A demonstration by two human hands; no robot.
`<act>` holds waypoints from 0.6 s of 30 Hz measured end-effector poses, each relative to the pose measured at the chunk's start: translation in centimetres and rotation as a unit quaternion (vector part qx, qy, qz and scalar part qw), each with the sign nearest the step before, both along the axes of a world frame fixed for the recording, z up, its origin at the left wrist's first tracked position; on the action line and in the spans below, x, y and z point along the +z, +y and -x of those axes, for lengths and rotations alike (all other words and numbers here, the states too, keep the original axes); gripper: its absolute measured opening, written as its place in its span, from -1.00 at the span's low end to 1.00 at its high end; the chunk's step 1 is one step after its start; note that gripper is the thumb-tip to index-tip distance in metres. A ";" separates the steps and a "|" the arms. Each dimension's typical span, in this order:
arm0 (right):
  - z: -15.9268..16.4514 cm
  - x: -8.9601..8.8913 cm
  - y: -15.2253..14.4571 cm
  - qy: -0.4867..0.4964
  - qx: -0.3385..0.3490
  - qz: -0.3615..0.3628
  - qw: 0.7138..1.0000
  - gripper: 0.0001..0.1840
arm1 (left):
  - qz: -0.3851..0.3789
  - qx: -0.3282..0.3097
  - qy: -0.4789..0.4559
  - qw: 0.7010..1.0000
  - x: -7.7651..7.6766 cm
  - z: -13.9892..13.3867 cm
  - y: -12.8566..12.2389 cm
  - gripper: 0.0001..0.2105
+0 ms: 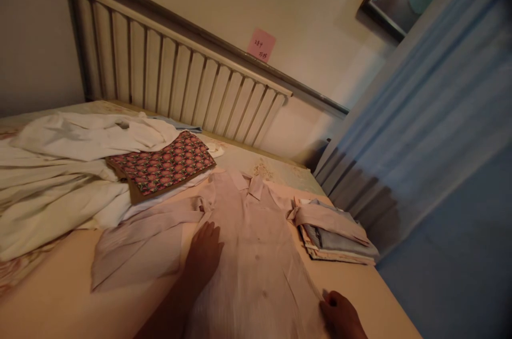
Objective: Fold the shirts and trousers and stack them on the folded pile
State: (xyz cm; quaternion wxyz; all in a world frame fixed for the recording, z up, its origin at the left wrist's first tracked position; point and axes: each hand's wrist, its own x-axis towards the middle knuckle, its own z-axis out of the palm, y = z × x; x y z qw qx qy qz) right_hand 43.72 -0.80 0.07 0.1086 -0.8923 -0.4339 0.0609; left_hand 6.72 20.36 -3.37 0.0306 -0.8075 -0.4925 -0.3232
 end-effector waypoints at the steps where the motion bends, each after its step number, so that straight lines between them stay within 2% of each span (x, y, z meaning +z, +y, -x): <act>1: 0.0 0.1 -0.2 -0.003 0.001 -0.003 1.000 -0.80 | 0.000 0.000 -0.001 1.000 0.0 0.0 0.0 -0.72; 6: 0.4 1.5 -1.1 -0.011 0.020 -0.005 1.000 -0.82 | -0.005 -0.008 -0.017 1.000 -0.2 0.1 -0.1 -0.72; 10: 3.1 3.5 -0.5 -0.082 0.093 -0.075 0.989 -0.83 | -0.009 -0.008 -0.043 0.999 -0.2 0.2 0.0 -0.74; 12: 6.0 4.1 0.3 -0.087 0.125 -0.121 0.981 -0.80 | -0.009 -0.008 -0.065 0.998 -0.2 0.2 0.3 -0.74; 15: 11.8 4.3 1.4 -0.037 0.229 -0.200 0.952 -0.77 | 0.000 -0.011 -0.111 0.994 0.2 0.4 0.8 -0.73; 18: 17.8 3.5 2.2 0.008 0.376 -0.245 0.894 -0.82 | 0.021 -0.020 -0.142 0.989 0.7 0.6 1.1 -0.73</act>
